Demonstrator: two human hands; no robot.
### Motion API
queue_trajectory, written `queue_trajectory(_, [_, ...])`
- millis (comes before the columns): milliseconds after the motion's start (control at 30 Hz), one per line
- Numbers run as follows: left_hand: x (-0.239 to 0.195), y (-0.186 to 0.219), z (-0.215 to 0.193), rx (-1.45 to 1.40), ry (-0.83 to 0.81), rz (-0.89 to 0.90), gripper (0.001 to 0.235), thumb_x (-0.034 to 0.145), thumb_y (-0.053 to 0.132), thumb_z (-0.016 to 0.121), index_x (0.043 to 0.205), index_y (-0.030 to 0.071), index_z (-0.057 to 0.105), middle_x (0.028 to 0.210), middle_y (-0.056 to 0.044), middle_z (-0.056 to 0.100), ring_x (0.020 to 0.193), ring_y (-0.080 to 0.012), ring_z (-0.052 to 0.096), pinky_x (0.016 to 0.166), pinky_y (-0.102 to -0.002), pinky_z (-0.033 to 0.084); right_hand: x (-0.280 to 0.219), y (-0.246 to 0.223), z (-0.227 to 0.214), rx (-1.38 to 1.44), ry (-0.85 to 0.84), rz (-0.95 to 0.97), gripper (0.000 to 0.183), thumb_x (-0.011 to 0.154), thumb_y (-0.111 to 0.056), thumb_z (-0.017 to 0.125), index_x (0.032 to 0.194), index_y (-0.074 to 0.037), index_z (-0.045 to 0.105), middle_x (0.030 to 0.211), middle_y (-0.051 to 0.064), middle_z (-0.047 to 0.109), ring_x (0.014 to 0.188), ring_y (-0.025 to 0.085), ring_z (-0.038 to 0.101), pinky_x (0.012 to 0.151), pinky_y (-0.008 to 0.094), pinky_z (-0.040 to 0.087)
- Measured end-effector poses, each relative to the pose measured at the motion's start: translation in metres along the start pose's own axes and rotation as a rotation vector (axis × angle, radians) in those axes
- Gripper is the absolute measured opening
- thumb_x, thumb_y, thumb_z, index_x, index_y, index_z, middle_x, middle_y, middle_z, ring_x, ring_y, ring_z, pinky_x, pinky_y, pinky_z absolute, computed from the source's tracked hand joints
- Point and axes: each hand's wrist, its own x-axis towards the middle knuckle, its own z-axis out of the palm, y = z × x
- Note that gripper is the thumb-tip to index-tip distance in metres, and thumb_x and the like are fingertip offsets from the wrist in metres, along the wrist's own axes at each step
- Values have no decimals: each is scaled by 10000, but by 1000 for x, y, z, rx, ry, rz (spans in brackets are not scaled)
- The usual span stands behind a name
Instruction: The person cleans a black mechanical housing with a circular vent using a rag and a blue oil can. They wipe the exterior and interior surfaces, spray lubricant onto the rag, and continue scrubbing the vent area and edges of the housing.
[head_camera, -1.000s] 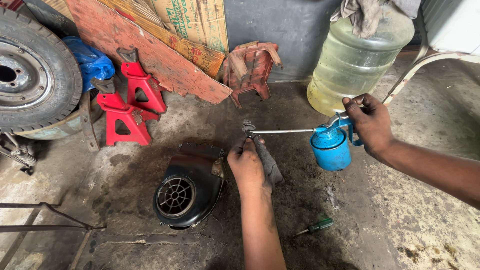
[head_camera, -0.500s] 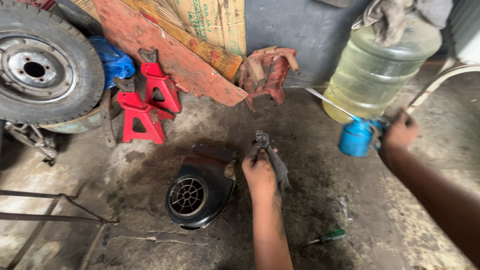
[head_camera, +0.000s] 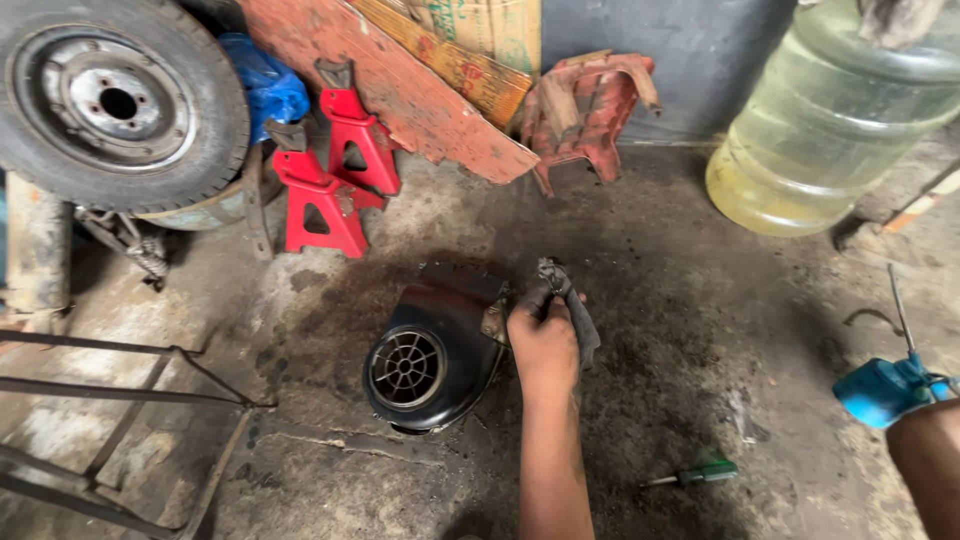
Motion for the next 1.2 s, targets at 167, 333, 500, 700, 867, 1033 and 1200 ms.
queue_trajectory(167, [-16, 19, 17, 79, -58, 84, 249, 973, -32, 466, 1083, -85, 683, 963, -107, 714, 831, -144, 672, 741, -285, 538, 8, 24, -31, 16, 69, -29, 148, 1052, -126, 624, 1139, -25, 562, 1128, 140, 558, 1009, 220, 547, 876, 389, 460])
queue_trajectory(333, [-27, 40, 28, 156, -90, 175, 221, 969, -44, 484, 1079, -109, 665, 942, -143, 696, 788, -164, 637, 707, -301, 523, 13, 31, -51, -18, 230, -186, 154, 1046, -58, 619, 1184, -21, 562, 1199, 165, 564, 1086, 239, 565, 949, 404, 478])
queue_trajectory(500, [-39, 54, 42, 379, -18, 270, 219, 925, -28, 542, 1087, -82, 678, 935, -155, 719, 789, -181, 672, 745, -311, 533, 14, -14, -43, -165, 593, -911, 198, 1040, 11, 615, 1229, -16, 562, 1270, 191, 571, 1164, 258, 583, 1021, 418, 495])
queue_trajectory(700, [-47, 63, 45, 430, -165, 277, 231, 913, 18, 564, 1078, -63, 704, 913, -169, 753, 806, -204, 698, 750, -337, 542, -119, -106, 28, 203, -646, -88, 386, 999, -438, 477, 1164, -128, 637, 993, 65, 705, 867, 200, 637, 793, 392, 511])
queue_trajectory(867, [-52, 57, 32, 639, -318, 298, 234, 905, 22, 594, 1083, -50, 728, 865, -241, 736, 803, -264, 698, 763, -369, 545, -221, -139, 54, 119, -865, 343, 553, 932, -697, 513, 894, -169, 673, 747, -24, 567, 636, 140, 504, 617, 312, 414])
queue_trajectory(1033, [-56, 51, 32, 673, -379, 333, 255, 886, 26, 610, 1111, -23, 721, 947, -246, 753, 875, -282, 773, 812, -364, 559, -257, -149, 37, 393, -820, 289, 378, 970, -524, 641, 776, -201, 607, 565, -60, 496, 417, 102, 354, 399, 289, 238])
queue_trajectory(1200, [-69, 60, 41, 838, -422, 273, 257, 859, 13, 606, 1079, 18, 738, 980, -235, 737, 907, -331, 750, 807, -399, 546, -258, -151, 25, 349, -710, 165, 271, 946, -376, 634, 823, -136, 657, 670, -4, 622, 546, 130, 530, 492, 288, 384])
